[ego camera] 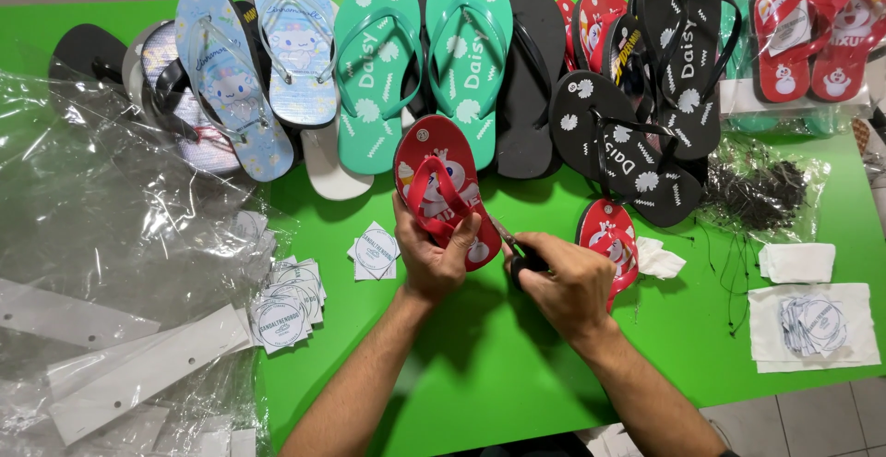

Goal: The person uses scissors to trim excess material from the edges of a red flip-flop. They hold the flip-flop with one hand and carefully cut along the perimeter with the other, then flip the item to continue trimming the opposite side.

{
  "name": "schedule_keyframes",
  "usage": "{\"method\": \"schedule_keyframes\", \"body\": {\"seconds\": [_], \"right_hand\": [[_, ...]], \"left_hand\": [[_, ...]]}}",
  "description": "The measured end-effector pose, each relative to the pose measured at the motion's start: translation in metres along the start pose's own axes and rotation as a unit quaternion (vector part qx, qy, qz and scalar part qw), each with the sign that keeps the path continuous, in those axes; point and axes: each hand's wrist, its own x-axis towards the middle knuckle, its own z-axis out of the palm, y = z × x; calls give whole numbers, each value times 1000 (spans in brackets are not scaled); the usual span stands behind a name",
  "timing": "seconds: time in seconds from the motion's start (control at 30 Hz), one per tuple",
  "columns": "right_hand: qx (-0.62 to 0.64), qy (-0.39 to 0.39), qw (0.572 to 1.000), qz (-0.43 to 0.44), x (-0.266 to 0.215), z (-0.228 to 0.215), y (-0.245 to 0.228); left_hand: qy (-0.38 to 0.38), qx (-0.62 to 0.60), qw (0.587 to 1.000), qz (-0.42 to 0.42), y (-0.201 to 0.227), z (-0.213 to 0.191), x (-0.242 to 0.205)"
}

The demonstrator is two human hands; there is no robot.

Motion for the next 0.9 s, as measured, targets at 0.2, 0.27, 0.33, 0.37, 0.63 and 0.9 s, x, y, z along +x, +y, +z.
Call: {"method": "schedule_keyframes", "body": {"seconds": [0.2,0.27,0.33,0.37,0.63,0.9], "right_hand": [[93,29,993,74,6,4,-3],[77,21,995,67,6,1,-6],[60,16,996,62,7,0,-8],[53,9,997,58,8,-1,-9],[26,9,998,52,4,3,-6],[87,29,992,82,5,3,-4]], "left_hand": [[6,-10,1000,-6,5,0,2],[7,-12,1000,-6,5,0,3],[6,-15,1000,-5,5,0,3],[8,-13,1000,-7,4,0,2],[4,2,1000,7,-1,-1,0],[-2,-6,1000,-8,4,-1,1]]}}
